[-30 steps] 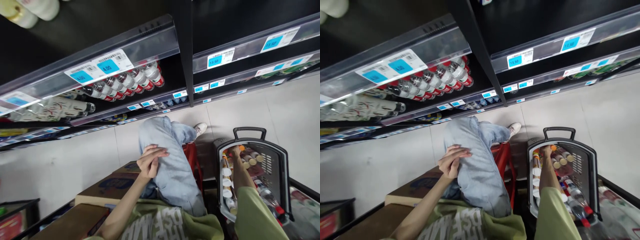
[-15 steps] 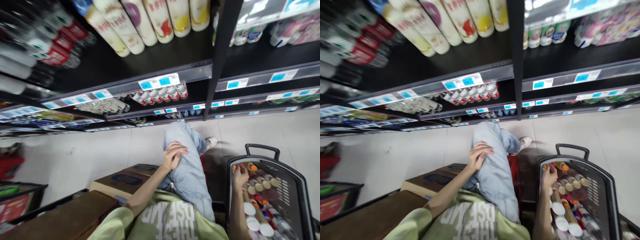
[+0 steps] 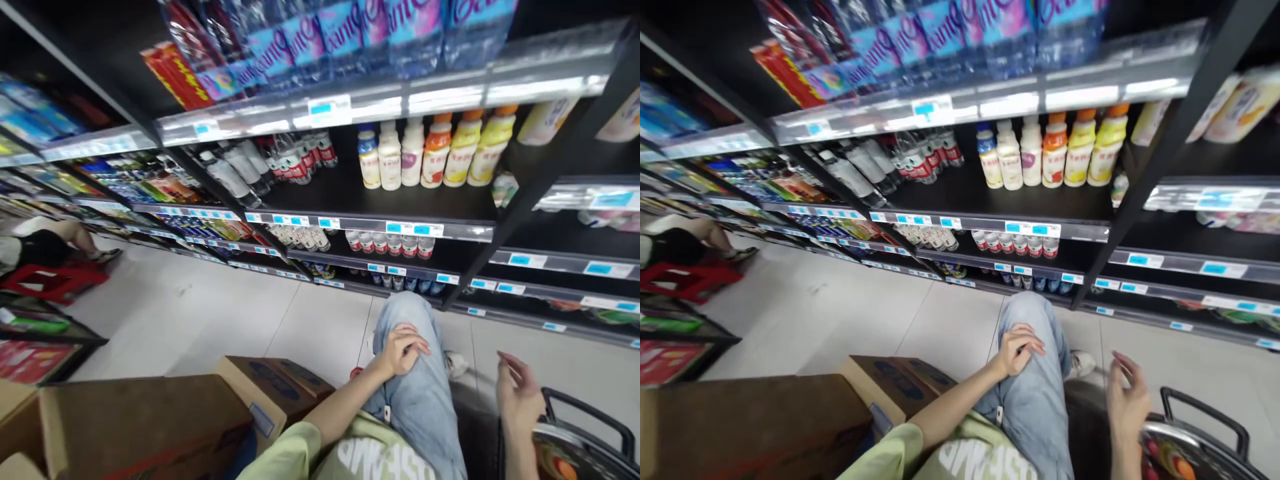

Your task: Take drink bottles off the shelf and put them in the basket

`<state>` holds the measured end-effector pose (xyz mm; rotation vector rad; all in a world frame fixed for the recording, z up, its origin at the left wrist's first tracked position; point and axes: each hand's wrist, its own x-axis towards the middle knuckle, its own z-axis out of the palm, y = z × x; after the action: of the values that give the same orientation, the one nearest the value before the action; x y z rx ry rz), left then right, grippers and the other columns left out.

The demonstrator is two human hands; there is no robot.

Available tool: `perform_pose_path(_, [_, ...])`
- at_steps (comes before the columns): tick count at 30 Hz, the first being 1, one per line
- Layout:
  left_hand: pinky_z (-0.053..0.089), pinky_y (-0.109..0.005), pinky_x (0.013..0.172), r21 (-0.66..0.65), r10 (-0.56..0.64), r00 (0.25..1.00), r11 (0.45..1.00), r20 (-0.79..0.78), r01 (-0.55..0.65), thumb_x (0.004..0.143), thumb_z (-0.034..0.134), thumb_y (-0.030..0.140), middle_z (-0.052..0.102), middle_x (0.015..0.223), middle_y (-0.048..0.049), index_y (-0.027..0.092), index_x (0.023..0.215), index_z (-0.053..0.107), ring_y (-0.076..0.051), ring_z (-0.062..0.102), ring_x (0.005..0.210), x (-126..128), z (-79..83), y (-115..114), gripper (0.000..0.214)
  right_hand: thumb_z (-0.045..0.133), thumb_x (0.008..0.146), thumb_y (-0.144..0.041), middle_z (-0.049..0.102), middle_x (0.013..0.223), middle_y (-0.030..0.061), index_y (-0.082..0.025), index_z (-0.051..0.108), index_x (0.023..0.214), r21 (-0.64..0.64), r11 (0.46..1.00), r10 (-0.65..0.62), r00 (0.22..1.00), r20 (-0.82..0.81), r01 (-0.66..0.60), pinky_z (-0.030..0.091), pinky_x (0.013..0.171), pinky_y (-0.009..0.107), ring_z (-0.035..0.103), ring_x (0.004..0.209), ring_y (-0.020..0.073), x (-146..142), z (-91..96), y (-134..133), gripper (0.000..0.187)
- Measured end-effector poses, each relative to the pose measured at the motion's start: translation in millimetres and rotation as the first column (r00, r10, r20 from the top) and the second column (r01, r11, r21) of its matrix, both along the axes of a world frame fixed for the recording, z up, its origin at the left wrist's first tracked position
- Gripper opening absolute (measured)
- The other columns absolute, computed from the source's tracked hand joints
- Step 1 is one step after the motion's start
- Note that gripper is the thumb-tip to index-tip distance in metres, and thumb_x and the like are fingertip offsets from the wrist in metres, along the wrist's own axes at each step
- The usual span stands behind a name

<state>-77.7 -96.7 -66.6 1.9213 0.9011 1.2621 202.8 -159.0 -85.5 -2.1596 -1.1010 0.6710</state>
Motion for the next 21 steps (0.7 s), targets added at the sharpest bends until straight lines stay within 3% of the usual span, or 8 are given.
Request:
perform_pose_path(3, [0.06, -0.049, 0.097, -0.014, 0.004, 1.0, 1.0, -0.023, -0.004, 0.1, 0.044, 0.028, 0.08, 0.073, -0.0067, 0.022, 0.088, 0.076, -0.023, 0.077, 0.071, -3.9, -3.0, -1.0, 0.035, 0.047, 0.093, -0.064, 0.078, 0.122, 0.017, -0.027, 0.073, 0.117, 0.209, 0.965, 0.172, 0.985, -0.033, -0.161, 0.056, 0.105, 0.059, 0.074, 0.114, 0.0415, -57.9, 40.9, 44.4, 0.052])
perform_pose_path(5, [0.06, -0.051, 0.098, -0.037, 0.001, 0.998, 0.999, -0.069, -0.004, 0.097, 0.044, 0.027, 0.08, 0.076, -0.0086, 0.023, 0.081, 0.074, -0.024, 0.077, 0.073, -7.6, -5.6, -2.3, 0.034, 0.045, 0.096, -0.058, 0.076, 0.128, 0.0159, -0.025, 0.076, 0.116, 0.288, 0.865, 0.433, 0.901, -0.012, -0.412, 0.05, 0.116, 0.057, 0.069, 0.126, 0.0385, -100.0, 56.8, 71.5, 0.049])
perform_pose_path(7, [0.06, -0.055, 0.094, -0.081, 0.032, 0.992, 0.996, -0.119, -0.042, 0.093, 0.047, 0.029, 0.079, 0.077, -0.0114, 0.023, 0.075, 0.07, -0.028, 0.076, 0.077, -12.1, -7.8, -4.9, 0.029, 0.045, 0.097, -0.049, 0.072, 0.139, 0.0145, -0.024, 0.078, 0.118, 0.241, 0.738, 0.649, 0.761, 0.002, -0.631, 0.043, 0.124, 0.055, 0.06, 0.14, 0.0365, -137.5, 61.8, 94.8, 0.047])
perform_pose_path(10, [0.06, -0.058, 0.09, -0.141, 0.108, 0.989, 0.983, -0.097, -0.121, 0.089, 0.052, 0.03, 0.077, 0.08, -0.0129, 0.024, 0.077, 0.071, -0.033, 0.075, 0.082, -20.0, -8.9, -13.2, 0.023, 0.056, 0.09, -0.036, 0.055, 0.163, 0.0095, -0.023, 0.078, 0.13, -0.001, 0.611, 0.792, 0.611, -0.005, -0.792, 0.031, 0.132, 0.052, 0.039, 0.159, 0.037, -179.2, 59.0, 121.1, 0.047])
perform_pose_path(12, [0.059, -0.059, 0.096, -0.162, 0.124, 0.992, 0.978, -0.04, -0.128, 0.09, 0.052, 0.028, 0.079, 0.088, -0.0125, 0.026, 0.087, 0.076, -0.033, 0.075, 0.091, -25.9, -7.9, -21.8, 0.025, 0.064, 0.087, -0.033, 0.04, 0.174, 0.0065, -0.027, 0.072, 0.142, -0.17, 0.548, 0.831, 0.557, -0.003, -0.819, 0.03, 0.132, 0.053, 0.033, 0.162, 0.0389, -199.4, 59.3, 133.0, 0.056])
perform_pose_path(15, [0.054, -0.059, 0.109, -0.17, 0.139, 0.99, 0.976, 0.021, -0.133, 0.093, 0.05, 0.025, 0.081, 0.101, -0.0112, 0.029, 0.103, 0.08, -0.032, 0.075, 0.102, -34.5, -4.9, -35.3, 0.031, 0.073, 0.082, -0.031, 0.029, 0.178, 0.0085, -0.036, 0.063, 0.152, -0.41, 0.494, 0.847, 0.531, 0.027, -0.766, 0.045, 0.118, 0.059, 0.041, 0.155, 0.045, -226.6, 69.3, 145.1, 0.071])
perform_pose_path(18, [0.048, -0.058, 0.119, -0.178, 0.144, 0.989, 0.974, 0.03, -0.136, 0.098, 0.047, 0.022, 0.081, 0.109, -0.0107, 0.026, 0.111, 0.079, -0.029, 0.074, 0.106, -41.4, -0.4, -43.1, 0.035, 0.08, 0.076, -0.03, 0.037, 0.171, 0.0126, -0.038, 0.061, 0.152, -0.6, 0.487, 0.834, 0.543, 0.102, -0.635, 0.057, 0.101, 0.062, 0.046, 0.148, 0.0482, -252.3, 83.3, 156.0, 0.079])
perform_pose_path(21, [0.045, -0.055, 0.123, -0.198, 0.107, 0.994, 0.975, 0.005, -0.104, 0.102, 0.044, 0.02, 0.08, 0.112, -0.0116, 0.02, 0.11, 0.077, -0.025, 0.073, 0.11, -45.4, 5.7, -43.8, 0.034, 0.082, 0.076, -0.031, 0.047, 0.162, 0.0178, -0.031, 0.062, 0.151, -0.661, 0.504, 0.817, 0.555, 0.156, -0.556, 0.06, 0.094, 0.067, 0.05, 0.144, 0.0478, -269.3, 90.0, 165.9, 0.077])
